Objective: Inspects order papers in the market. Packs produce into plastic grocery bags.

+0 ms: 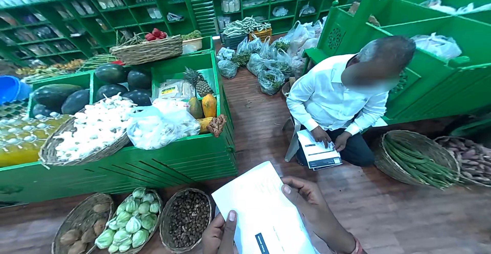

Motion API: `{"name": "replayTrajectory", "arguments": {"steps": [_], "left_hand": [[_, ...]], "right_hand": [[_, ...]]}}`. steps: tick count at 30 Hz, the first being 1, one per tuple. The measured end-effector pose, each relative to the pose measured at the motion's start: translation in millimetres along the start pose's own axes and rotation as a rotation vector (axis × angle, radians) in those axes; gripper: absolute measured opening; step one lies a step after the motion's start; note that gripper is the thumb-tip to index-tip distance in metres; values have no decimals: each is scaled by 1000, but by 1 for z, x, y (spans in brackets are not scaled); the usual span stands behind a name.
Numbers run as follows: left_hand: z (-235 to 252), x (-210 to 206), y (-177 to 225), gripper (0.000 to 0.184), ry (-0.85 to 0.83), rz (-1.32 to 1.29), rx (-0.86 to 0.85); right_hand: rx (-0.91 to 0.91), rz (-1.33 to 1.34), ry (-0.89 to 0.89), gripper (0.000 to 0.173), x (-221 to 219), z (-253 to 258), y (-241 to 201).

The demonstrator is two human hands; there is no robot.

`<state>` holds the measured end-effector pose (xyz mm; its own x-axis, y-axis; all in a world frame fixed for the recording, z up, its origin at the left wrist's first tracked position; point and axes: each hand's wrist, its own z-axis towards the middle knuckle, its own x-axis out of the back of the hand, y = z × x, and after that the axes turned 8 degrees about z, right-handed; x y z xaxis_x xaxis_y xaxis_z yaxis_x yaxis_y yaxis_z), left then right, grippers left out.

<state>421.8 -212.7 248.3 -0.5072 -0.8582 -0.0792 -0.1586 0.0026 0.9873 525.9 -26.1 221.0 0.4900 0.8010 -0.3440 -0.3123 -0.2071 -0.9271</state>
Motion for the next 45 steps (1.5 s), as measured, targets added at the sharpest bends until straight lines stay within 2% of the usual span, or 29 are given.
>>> {"name": "replayTrajectory", "arguments": {"steps": [6,10,14,20,23,28,31,33,38,39,41,42,45], "left_hand": [[-9,3,2,27,-37,84,-92],[-13,5,2,26,-33,144,-126],[-13,7,-1,24,-14,185,-141],[-14,6,-5,23,7,223,-145],[-14,7,-6,22,22,242,-153],[-13,8,-7,22,31,220,-176],[-10,9,-6,23,70,207,-198],[-8,11,-6,23,78,208,-215],[2,20,-12,17,42,221,-229],[5,24,-13,19,52,249,-269],[15,36,-17,46,61,474,-457],[19,42,-18,53,78,636,-573],[23,40,-15,42,60,900,-805]], "right_hand": [[20,-5,-3,25,-4,10,-4],[53,-56,78,22,-8,12,3],[35,-29,80,22,-12,16,3],[12,64,139,30,-14,24,4],[-24,85,105,31,-15,25,0],[27,37,85,26,-16,30,-3],[-23,-11,4,22,-14,28,-3],[-61,-35,13,20,-13,26,0],[35,-130,17,47,-12,25,9],[93,-208,-20,51,-12,25,11],[239,-429,-126,55,-14,27,15],[321,-562,-171,53,-17,27,17],[512,-822,-317,42,-34,26,24]]}}
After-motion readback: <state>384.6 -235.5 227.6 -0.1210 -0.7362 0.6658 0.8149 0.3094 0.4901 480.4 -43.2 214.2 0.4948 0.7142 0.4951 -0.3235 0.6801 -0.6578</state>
